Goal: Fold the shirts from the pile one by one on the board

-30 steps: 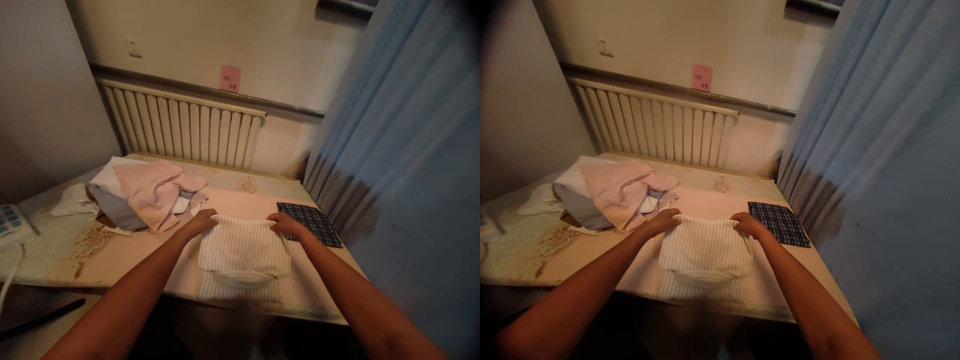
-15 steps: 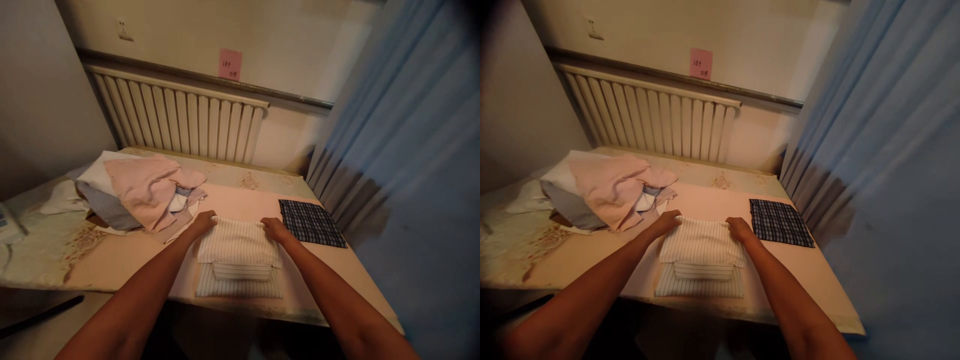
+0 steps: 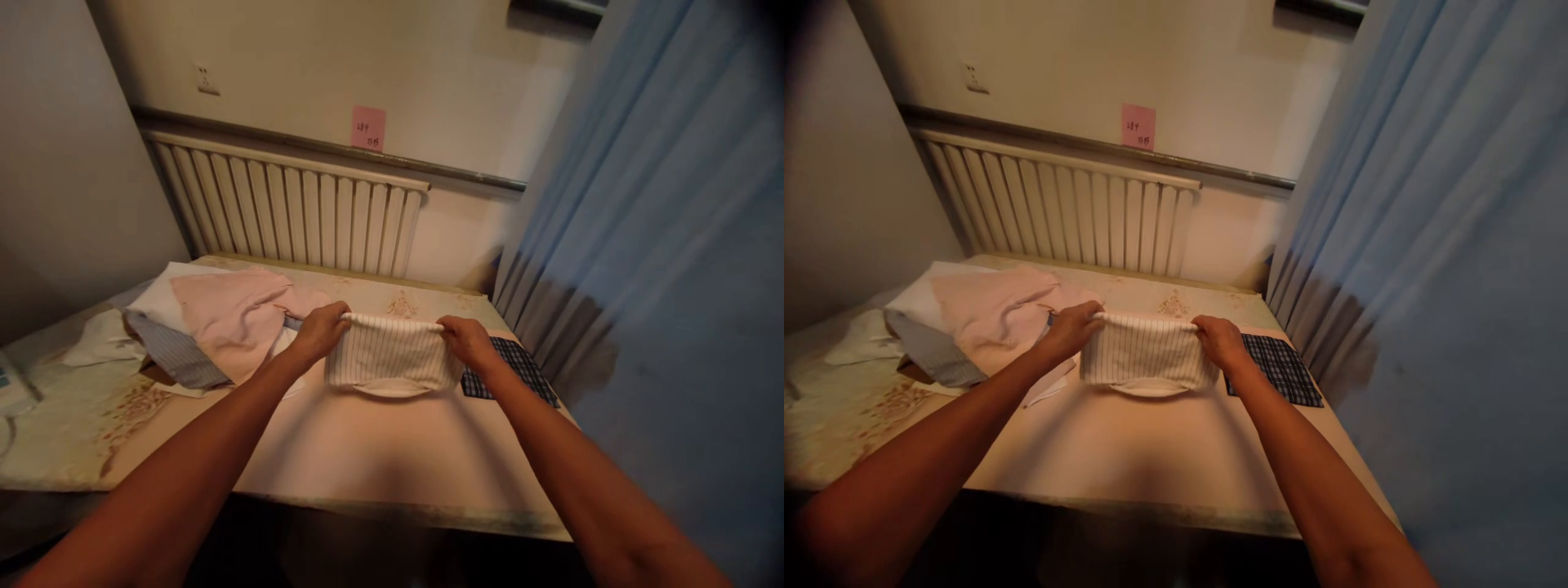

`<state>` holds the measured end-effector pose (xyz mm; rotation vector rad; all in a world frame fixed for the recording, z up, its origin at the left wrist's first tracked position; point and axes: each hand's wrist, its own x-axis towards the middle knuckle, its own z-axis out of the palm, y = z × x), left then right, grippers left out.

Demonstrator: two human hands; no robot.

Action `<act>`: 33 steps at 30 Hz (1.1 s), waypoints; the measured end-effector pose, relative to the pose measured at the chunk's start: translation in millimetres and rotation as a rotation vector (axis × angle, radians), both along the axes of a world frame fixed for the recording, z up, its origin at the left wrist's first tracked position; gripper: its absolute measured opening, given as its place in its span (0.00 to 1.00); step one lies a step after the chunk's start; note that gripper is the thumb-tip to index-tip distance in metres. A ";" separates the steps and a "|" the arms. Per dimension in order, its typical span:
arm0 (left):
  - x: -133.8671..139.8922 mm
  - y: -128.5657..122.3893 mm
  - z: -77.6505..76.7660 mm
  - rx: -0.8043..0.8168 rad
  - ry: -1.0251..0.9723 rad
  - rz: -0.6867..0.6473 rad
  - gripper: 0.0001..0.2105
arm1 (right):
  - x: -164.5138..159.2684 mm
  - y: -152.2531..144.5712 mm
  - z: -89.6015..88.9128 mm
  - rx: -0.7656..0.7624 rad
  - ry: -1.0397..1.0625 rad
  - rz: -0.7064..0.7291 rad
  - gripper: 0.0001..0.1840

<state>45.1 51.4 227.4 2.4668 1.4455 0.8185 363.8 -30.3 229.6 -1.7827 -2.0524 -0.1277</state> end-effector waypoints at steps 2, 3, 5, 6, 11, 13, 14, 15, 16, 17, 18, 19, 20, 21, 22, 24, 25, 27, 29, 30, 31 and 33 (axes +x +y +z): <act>-6.9 -15.7 0.2 0.073 0.006 0.003 0.10 | -3.9 -13.9 -0.3 0.104 -0.024 0.016 0.16; -11.1 -24.6 -7.3 0.131 0.036 -0.012 0.10 | -6.8 -22.4 -8.0 0.141 -0.040 0.030 0.17; -20.5 -43.5 -37.8 0.234 0.144 -0.050 0.10 | -14.5 -42.0 -38.8 0.154 -0.085 0.054 0.17; -25.4 -53.4 -59.3 0.247 0.211 -0.050 0.11 | -19.2 -52.7 -60.6 0.139 -0.112 0.055 0.17; -45.0 -102.1 -169.8 0.102 0.416 -0.212 0.08 | -38.6 -104.3 -172.1 -0.074 -0.234 0.131 0.12; -47.7 -116.8 -190.0 0.065 0.393 -0.185 0.09 | -40.3 -116.3 -189.8 -0.071 -0.154 0.134 0.09; -47.2 -122.1 -193.2 0.064 0.384 -0.170 0.09 | -40.3 -119.2 -191.2 -0.058 -0.111 0.113 0.08; -45.4 -125.7 -192.9 0.075 0.372 -0.161 0.10 | -40.4 -120.1 -188.8 -0.045 -0.070 0.091 0.08; -42.3 -127.8 -190.4 0.098 0.362 -0.163 0.11 | -41.0 -119.2 -184.0 -0.033 -0.035 0.070 0.08; -38.1 -128.6 -186.9 0.124 0.357 -0.173 0.13 | -42.3 -116.9 -178.4 -0.022 -0.006 0.058 0.09; -33.3 -128.3 -183.6 0.148 0.356 -0.189 0.15 | -44.5 -113.6 -173.2 -0.014 0.018 0.065 0.10; -28.2 -127.4 -181.4 0.162 0.361 -0.206 0.18 | -47.2 -109.7 -169.6 -0.007 0.038 0.086 0.12; -23.5 -126.0 -180.7 0.160 0.369 -0.217 0.20 | -49.8 -105.8 -168.0 0.005 0.056 0.108 0.14; -19.6 -124.4 -181.7 0.138 0.371 -0.213 0.22 | -51.9 -102.0 -168.7 0.021 0.073 0.121 0.16; -17.0 -122.8 -183.9 0.104 0.360 -0.187 0.23 | -52.6 -98.8 -171.2 0.041 0.096 0.111 0.18; -16.2 -118.8 -190.1 0.014 0.291 -0.074 0.23 | -48.5 -93.7 -179.3 0.070 0.181 -0.005 0.19; -17.8 -116.2 -193.0 -0.047 0.239 0.002 0.22 | -43.5 -91.8 -183.5 0.052 0.248 -0.098 0.19; -23.2 -109.0 -196.4 -0.186 0.141 0.135 0.20 | -30.1 -88.5 -190.2 -0.043 0.385 -0.271 0.17; -28.5 -98.8 -196.3 -0.303 0.090 0.201 0.18 | -16.8 -85.1 -193.8 -0.143 0.472 -0.370 0.15; -30.3 -92.9 -195.2 -0.341 0.080 0.216 0.16 | -11.8 -83.0 -194.7 -0.173 0.491 -0.391 0.15; -31.4 -86.8 -193.9 -0.363 0.076 0.228 0.15 | -8.3 -80.6 -195.4 -0.189 0.498 -0.401 0.14; -31.2 -74.5 -191.3 -0.396 0.073 0.250 0.11 | -5.7 -74.5 -196.5 -0.212 0.510 -0.416 0.14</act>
